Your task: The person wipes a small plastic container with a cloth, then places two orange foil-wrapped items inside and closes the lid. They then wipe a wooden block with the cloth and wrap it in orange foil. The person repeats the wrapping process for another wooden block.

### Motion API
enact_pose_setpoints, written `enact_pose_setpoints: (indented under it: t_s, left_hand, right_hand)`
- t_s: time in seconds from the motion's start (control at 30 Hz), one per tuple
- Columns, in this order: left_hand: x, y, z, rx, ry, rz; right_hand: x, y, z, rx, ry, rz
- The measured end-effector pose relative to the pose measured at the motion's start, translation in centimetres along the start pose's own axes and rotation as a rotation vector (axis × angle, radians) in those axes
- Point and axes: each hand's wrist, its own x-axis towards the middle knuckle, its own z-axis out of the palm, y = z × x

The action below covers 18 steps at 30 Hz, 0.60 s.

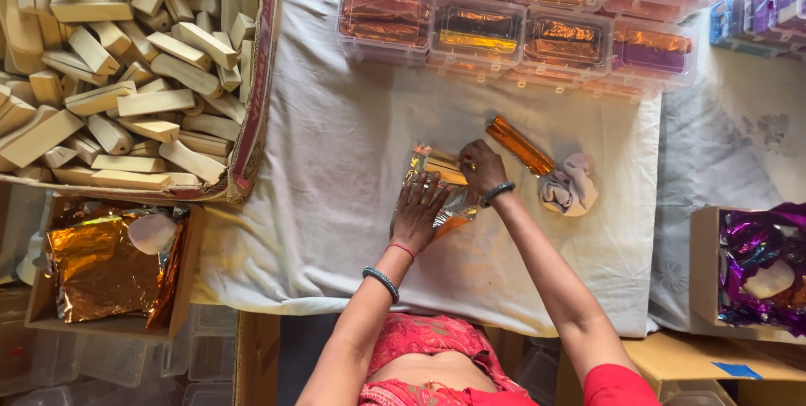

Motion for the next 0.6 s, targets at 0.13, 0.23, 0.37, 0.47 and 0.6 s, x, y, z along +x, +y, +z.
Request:
enact_pose_setpoints:
  t_s: [0.13, 0.23, 0.37, 0.47, 0.6]
  left_hand:
    - [-0.2, -0.1, 0.3, 0.005, 0.059, 0.01]
    - [0.1, 0.1, -1.1, -0.053, 0.027, 0.009]
    - [-0.2, 0.0, -0.8, -0.033, 0.01, -0.001]
    - [-0.2, 0.0, -0.8, 0.033, 0.068, 0.019]
    - [-0.2, 0.3, -1.3, -0.102, 0.028, 0.004]
  right_hand:
    - [-2.6, -1.0, 0.2, 0.031, 0.158, -0.19]
    - [-3.3, -1.9, -0.1, -0.036, 0.298, -0.273]
    - [-2.3, -1.4, 0.0, -0.013, 0.352, -0.15]
    - [-0.6, 0.4, 1.0, -0.008, 0.245, -0.046]
    - [0.8, -0.2, 0.7, -0.115, 0.188, 0.0]
